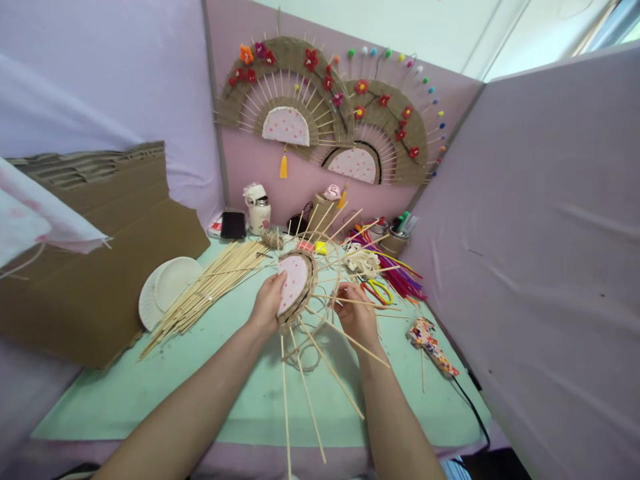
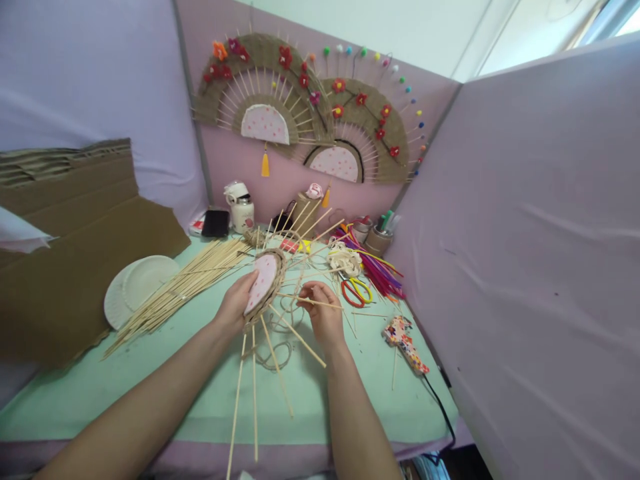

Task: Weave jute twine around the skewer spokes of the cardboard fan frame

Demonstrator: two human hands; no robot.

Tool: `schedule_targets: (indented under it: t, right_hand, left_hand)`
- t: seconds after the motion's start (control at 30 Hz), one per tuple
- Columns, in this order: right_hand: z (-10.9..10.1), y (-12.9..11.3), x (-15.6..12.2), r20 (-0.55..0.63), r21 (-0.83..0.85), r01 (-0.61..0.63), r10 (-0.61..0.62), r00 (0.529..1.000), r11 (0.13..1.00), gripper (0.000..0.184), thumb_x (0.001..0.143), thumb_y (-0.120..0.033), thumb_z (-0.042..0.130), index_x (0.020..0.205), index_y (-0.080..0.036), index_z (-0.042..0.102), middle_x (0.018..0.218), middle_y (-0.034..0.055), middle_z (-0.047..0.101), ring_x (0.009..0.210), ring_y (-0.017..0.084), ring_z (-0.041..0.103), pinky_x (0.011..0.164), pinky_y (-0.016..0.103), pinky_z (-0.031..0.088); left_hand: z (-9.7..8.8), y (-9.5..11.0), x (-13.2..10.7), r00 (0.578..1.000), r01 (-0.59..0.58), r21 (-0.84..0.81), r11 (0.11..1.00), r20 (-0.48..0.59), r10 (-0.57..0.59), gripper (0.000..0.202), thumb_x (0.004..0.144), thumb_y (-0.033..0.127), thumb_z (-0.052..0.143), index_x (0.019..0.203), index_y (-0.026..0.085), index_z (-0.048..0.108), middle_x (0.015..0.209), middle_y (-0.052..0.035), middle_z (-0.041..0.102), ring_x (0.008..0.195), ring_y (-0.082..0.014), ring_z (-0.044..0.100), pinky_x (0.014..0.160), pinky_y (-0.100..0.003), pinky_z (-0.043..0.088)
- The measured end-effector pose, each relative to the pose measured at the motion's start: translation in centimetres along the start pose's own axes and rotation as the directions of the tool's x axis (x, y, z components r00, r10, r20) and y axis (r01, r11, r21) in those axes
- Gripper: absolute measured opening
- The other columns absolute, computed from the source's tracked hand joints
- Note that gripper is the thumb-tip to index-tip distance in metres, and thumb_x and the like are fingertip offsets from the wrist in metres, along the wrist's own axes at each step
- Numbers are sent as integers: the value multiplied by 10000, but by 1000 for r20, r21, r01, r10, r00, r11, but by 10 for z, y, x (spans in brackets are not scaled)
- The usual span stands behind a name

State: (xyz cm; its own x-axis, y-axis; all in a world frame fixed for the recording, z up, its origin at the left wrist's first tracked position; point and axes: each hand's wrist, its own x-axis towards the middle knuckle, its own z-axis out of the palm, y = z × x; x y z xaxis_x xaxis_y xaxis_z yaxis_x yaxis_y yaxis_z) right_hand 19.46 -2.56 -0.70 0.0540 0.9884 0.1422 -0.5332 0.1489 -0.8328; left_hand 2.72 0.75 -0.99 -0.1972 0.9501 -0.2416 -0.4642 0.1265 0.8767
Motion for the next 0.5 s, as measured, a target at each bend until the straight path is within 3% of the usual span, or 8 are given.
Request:
schedule_targets:
  t: [0.3, 0.5]
  right_hand:
    - [2, -2, -1, 13, 7, 57, -58, 998, 998, 181, 782, -374, 651, 866, -214, 669, 799, 18, 645, 738, 140, 598, 712, 286, 506]
    - [3, -3, -1, 20, -6, 10, -10, 1000, 1000, 237, 774, -421, 643, 865, -202, 651, 779, 26, 647, 697, 149, 607, 695, 299, 507]
  left_hand:
    - [3, -3, 4, 998, -50, -35, 998, -45, 49, 310, 809, 321, 651, 1061, 171, 547, 883, -52, 698, 676, -123, 645, 638, -240, 515]
    - [4, -1, 1, 994, -84, 3, 996, -70, 84, 302, 835, 320, 629, 1083, 177, 534, 919, -69, 699, 760, -152, 675, 705, -269, 542]
